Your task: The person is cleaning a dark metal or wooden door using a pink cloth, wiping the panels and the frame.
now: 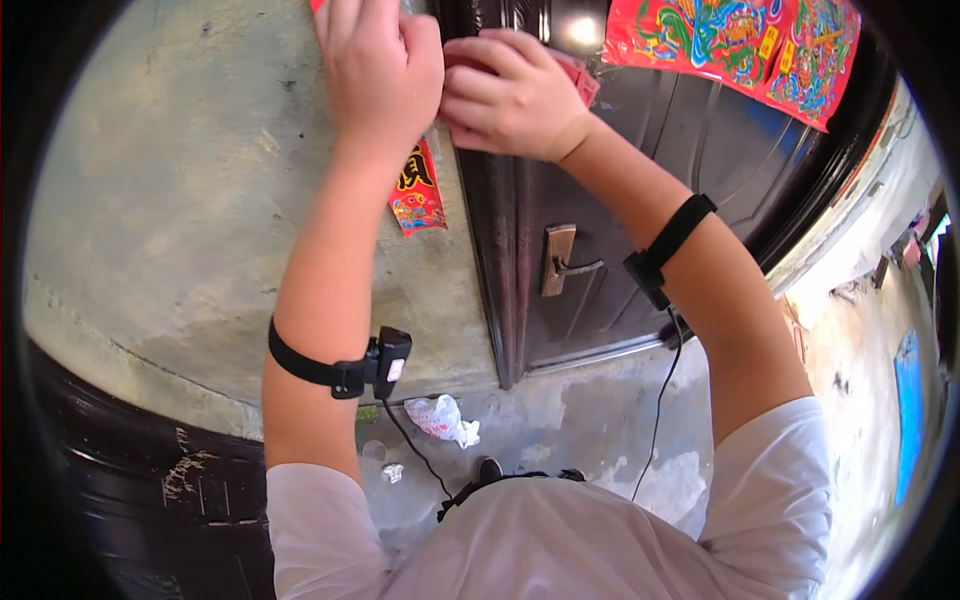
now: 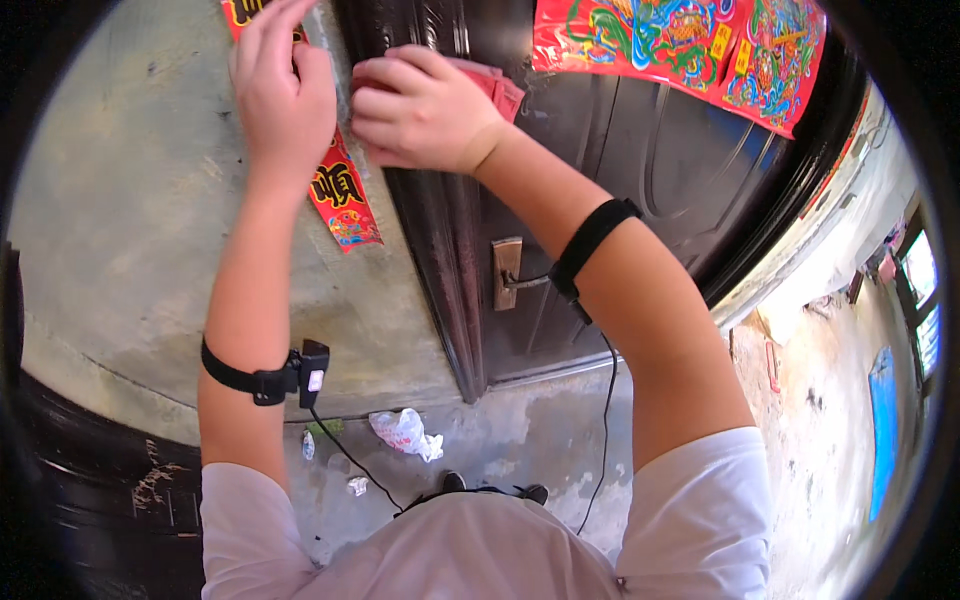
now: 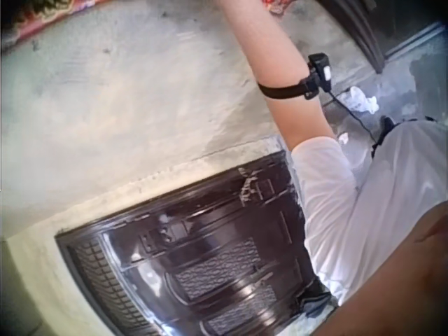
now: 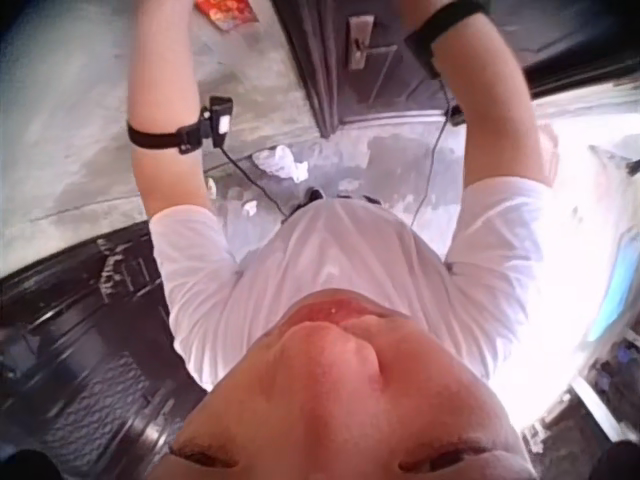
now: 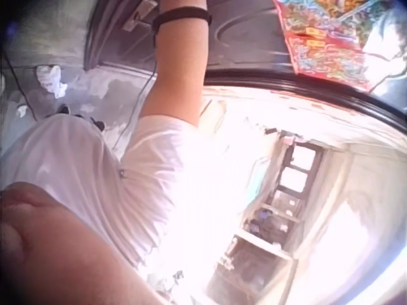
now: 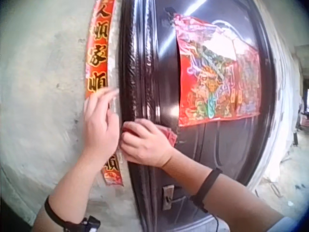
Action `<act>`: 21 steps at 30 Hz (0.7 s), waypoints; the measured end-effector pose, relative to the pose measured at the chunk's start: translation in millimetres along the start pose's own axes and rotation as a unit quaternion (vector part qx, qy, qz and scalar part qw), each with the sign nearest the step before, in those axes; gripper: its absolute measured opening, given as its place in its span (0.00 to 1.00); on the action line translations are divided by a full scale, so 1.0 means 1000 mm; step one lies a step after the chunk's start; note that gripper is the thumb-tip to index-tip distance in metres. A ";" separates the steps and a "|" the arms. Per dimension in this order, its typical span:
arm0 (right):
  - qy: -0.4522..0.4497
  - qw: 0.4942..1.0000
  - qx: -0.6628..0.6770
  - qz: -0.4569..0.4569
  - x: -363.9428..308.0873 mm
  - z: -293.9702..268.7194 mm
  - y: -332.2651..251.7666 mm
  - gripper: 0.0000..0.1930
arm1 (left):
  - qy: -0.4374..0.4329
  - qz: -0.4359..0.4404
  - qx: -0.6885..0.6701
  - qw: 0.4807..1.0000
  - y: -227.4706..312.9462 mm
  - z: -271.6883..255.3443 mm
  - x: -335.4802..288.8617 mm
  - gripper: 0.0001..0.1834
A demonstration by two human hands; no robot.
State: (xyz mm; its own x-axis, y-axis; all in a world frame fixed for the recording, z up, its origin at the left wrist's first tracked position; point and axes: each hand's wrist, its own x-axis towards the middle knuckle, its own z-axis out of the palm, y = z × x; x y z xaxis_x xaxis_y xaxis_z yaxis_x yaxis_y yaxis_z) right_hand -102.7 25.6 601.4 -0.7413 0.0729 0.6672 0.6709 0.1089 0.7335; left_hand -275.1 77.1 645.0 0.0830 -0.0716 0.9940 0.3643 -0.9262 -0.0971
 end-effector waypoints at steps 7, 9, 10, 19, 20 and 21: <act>-0.060 0.994 0.095 0.005 -0.062 0.008 -0.076 0.13 | 0.004 0.041 -0.037 0.998 0.017 0.039 0.012 0.25; -0.061 0.993 0.102 0.008 -0.078 0.010 -0.096 0.12 | -0.002 0.009 -0.009 1.000 0.025 0.046 0.012 0.26; -0.060 0.993 0.105 0.010 -0.085 0.012 -0.104 0.12 | -0.004 0.008 -0.007 1.000 0.028 0.052 0.009 0.26; -0.150 0.972 0.170 -0.061 -0.158 0.017 -0.168 0.07 | 0.048 0.071 0.140 0.986 0.026 0.083 -0.004 0.26; -0.144 0.972 0.178 -0.060 -0.159 0.017 -0.172 0.07 | 0.049 0.080 0.142 0.985 0.024 0.081 -0.003 0.26; -0.145 0.972 0.178 -0.053 -0.159 0.018 -0.175 0.07 | 0.043 0.080 0.149 0.985 0.024 0.079 -0.002 0.26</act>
State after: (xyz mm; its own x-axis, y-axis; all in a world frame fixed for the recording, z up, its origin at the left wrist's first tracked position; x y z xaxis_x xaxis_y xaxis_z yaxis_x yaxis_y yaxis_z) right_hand -103.1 12.8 364.7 -0.8145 0.3142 0.4878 0.5800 0.4640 0.6695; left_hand -193.7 84.0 636.3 0.0870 -0.2508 0.9641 0.6107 -0.7512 -0.2505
